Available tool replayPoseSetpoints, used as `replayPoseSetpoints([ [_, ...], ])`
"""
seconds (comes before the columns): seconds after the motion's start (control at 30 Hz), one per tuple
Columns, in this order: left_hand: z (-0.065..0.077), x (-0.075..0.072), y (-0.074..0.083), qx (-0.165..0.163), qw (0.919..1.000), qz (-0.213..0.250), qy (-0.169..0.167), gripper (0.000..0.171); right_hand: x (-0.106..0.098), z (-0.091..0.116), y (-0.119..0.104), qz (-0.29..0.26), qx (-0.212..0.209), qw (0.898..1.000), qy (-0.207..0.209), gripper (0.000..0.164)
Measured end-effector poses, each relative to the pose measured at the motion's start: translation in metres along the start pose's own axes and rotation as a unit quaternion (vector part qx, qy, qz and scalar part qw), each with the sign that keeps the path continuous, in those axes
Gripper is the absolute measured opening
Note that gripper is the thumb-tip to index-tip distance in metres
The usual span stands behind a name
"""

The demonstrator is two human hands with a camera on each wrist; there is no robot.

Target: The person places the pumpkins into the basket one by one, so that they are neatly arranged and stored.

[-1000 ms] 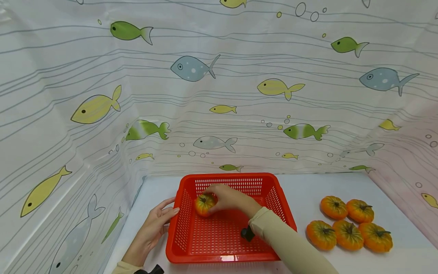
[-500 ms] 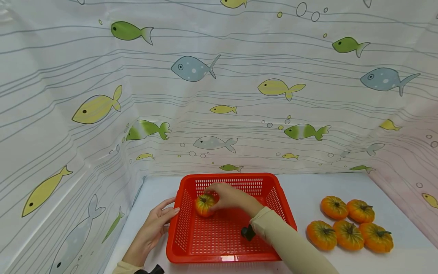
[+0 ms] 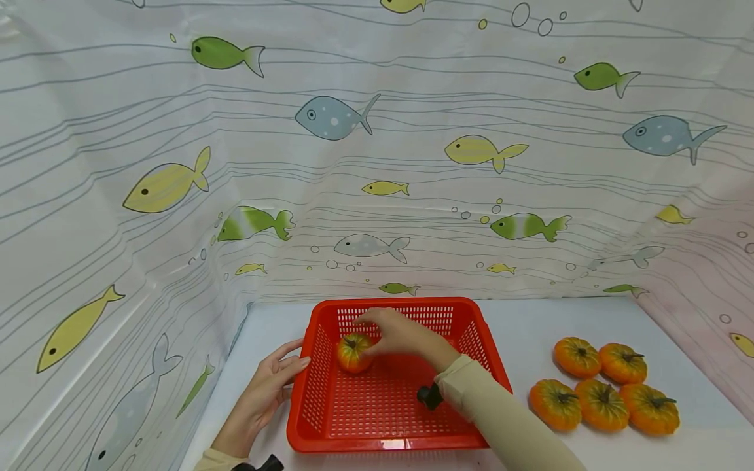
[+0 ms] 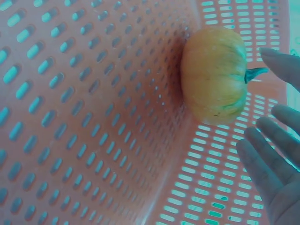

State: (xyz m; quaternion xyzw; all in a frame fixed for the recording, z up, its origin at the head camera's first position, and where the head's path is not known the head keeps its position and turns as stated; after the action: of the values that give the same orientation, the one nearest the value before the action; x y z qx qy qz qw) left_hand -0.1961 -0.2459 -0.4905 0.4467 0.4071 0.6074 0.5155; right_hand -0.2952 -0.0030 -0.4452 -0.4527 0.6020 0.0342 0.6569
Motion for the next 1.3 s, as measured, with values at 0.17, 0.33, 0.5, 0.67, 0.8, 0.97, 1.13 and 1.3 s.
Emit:
replayPoseSetpoints([
  [0.17,0.0,0.0,0.0,0.003,1.0,-0.005,-0.007,0.065,-0.006,0.001,-0.003,-0.005,-0.006,1.0,0.008,0.065],
  [0.33,-0.001,0.0,0.0,0.003,0.9999,-0.005,-0.009,0.066,-0.015,0.001,-0.005,-0.008,-0.01,1.0,0.022,0.065],
  [0.5,-0.002,0.0,0.0,0.003,0.9999,-0.008,-0.007,0.065,-0.025,0.004,-0.007,-0.024,-0.004,0.999,0.03,0.065],
  [0.67,-0.002,-0.001,-0.001,0.003,1.0,-0.007,-0.006,0.065,-0.032,0.007,-0.008,-0.03,-0.007,0.999,0.036,0.067],
  [0.8,-0.002,-0.001,-0.001,0.003,0.9999,-0.005,-0.008,0.066,-0.036,0.009,-0.006,-0.025,-0.008,0.999,0.043,0.067],
  [0.97,-0.001,0.0,0.0,0.004,0.9999,-0.003,-0.01,0.066,-0.044,0.013,-0.007,-0.037,-0.007,0.998,0.056,0.063],
  [1.13,0.0,0.0,0.0,0.001,1.0,0.001,-0.01,0.066,-0.055,0.019,-0.009,-0.035,-0.007,0.997,0.061,0.061],
  [1.3,0.0,0.0,0.0,0.0,1.0,0.002,-0.009,0.066,-0.062,0.026,-0.009,-0.03,-0.012,0.997,0.063,0.06],
])
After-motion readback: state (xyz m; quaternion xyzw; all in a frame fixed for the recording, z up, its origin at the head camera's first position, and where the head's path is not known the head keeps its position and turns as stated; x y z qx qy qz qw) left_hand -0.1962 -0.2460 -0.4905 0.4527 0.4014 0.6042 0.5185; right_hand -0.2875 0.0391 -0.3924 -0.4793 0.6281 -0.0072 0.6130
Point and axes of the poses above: each hand's wrist, its own z-axis away from the middle knuckle, its own x-axis out of the palm, y = z × x, the point moved 4 cm from there along -z, towards the middle knuckle, and after that the axes turned 10 degrees about y, right-handed, at the moved point
